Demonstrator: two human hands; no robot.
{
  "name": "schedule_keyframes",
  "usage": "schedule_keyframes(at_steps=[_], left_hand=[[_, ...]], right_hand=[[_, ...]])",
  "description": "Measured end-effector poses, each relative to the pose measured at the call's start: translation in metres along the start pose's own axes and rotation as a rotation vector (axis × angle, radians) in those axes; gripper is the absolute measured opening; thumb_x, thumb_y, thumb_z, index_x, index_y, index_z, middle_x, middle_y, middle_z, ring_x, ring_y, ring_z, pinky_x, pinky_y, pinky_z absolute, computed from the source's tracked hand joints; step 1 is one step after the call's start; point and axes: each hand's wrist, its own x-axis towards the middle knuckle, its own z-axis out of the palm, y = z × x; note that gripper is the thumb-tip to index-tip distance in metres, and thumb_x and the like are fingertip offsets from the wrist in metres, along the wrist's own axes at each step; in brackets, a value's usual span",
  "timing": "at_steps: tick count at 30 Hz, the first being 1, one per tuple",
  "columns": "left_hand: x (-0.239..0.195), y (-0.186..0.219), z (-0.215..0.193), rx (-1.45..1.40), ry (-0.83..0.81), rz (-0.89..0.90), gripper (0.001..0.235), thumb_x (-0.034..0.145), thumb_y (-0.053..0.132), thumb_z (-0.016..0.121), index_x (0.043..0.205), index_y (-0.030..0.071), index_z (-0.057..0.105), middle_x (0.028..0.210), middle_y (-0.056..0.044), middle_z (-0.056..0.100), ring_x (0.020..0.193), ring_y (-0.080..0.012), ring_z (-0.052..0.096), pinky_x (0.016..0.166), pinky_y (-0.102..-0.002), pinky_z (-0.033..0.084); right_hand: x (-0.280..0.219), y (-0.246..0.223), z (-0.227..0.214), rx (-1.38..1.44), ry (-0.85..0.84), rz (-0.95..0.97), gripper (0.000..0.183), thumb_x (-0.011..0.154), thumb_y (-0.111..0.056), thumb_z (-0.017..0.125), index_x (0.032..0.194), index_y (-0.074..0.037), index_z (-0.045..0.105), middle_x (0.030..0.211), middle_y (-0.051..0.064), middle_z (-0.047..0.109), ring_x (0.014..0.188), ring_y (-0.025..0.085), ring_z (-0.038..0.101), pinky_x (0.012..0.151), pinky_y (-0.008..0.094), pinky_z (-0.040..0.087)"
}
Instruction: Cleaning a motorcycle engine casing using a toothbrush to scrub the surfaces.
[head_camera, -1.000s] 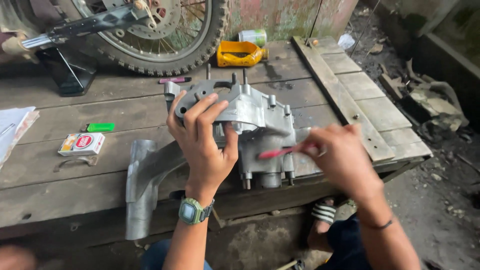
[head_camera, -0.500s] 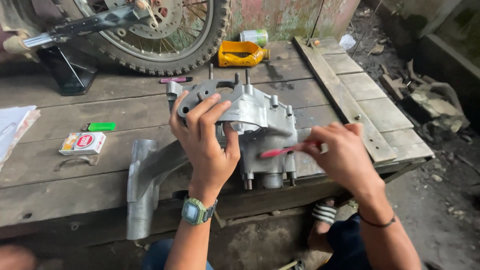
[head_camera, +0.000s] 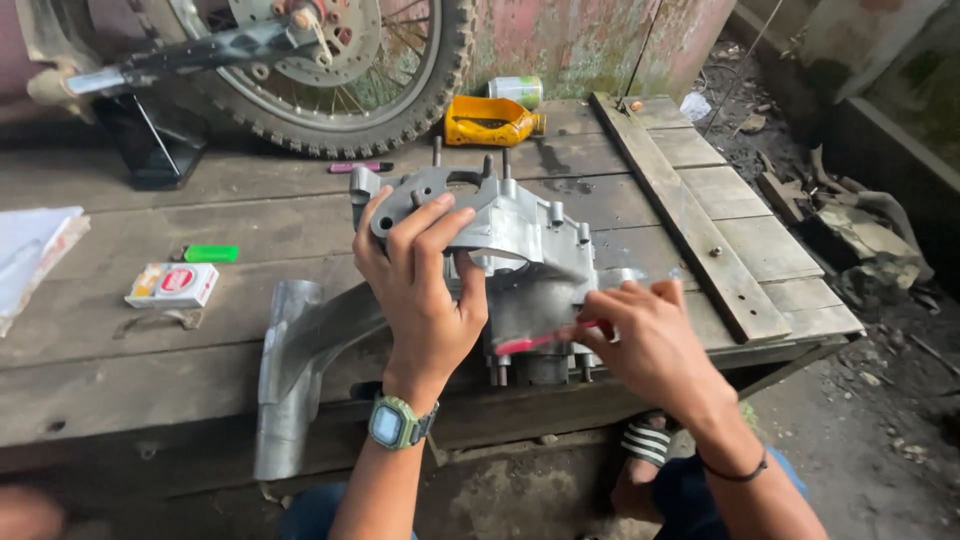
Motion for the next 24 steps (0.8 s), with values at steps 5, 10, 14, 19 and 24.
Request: schedule_keyframes(at_steps=[5,10,14,19,24], left_hand=[[0.001,0.001,-0.002,-0.004,-0.006,0.009,0.036,0.085,-0.008,0.056,0.118,0.005,0.061,0.126,-0.011,0.059,0.126,-0.0314,0.055,0.123,-0.063,0.033],[0.002,0.0,0.0,0.007,0.005,0.026,0.035,0.085,-0.007,0.056,0.118,0.005,0.061,0.125,-0.011,0.059,0.123,-0.0287,0.057,0.122,-0.062,0.034],[0.001,0.0,-0.001,-0.002,-0.001,0.012,0.037,0.085,-0.007,0.056,0.119,0.005,0.061,0.127,-0.011,0.059,0.127,-0.0334,0.055,0.122,-0.063,0.033],[0.0,0.001,-0.001,0.004,0.0,0.005,0.037,0.086,-0.006,0.057,0.12,0.007,0.061,0.128,-0.01,0.059,0.13,-0.0374,0.052,0.123,-0.062,0.033],[0.0,0.0,-0.001,-0.001,-0.008,0.013,0.038,0.085,-0.006,0.057,0.12,0.006,0.06,0.128,-0.011,0.059,0.127,-0.0327,0.054,0.122,-0.063,0.032]], right_hand=[[0.0,0.005,-0.019,-0.077,0.033,0.147,0.014,0.086,-0.04,0.077,0.082,-0.028,0.072,0.074,-0.012,0.074,0.072,0.013,0.062,0.086,0.033,0.031],[-0.002,0.003,-0.009,-0.031,-0.027,0.013,0.034,0.089,-0.052,0.071,0.08,-0.021,0.061,0.075,-0.004,0.068,0.072,0.019,0.06,0.085,0.036,0.03],[-0.001,0.006,-0.023,-0.071,0.037,0.121,0.011,0.088,-0.038,0.077,0.084,-0.029,0.074,0.072,-0.013,0.074,0.07,0.011,0.062,0.087,0.033,0.032],[-0.004,0.0,-0.004,-0.087,-0.004,-0.035,0.032,0.091,-0.051,0.07,0.081,-0.022,0.058,0.078,-0.004,0.071,0.071,0.024,0.065,0.076,0.038,0.035],[-0.004,0.013,-0.021,-0.117,0.137,0.093,0.018,0.085,-0.035,0.077,0.071,-0.029,0.066,0.065,-0.013,0.073,0.058,0.015,0.066,0.074,0.037,0.037]])
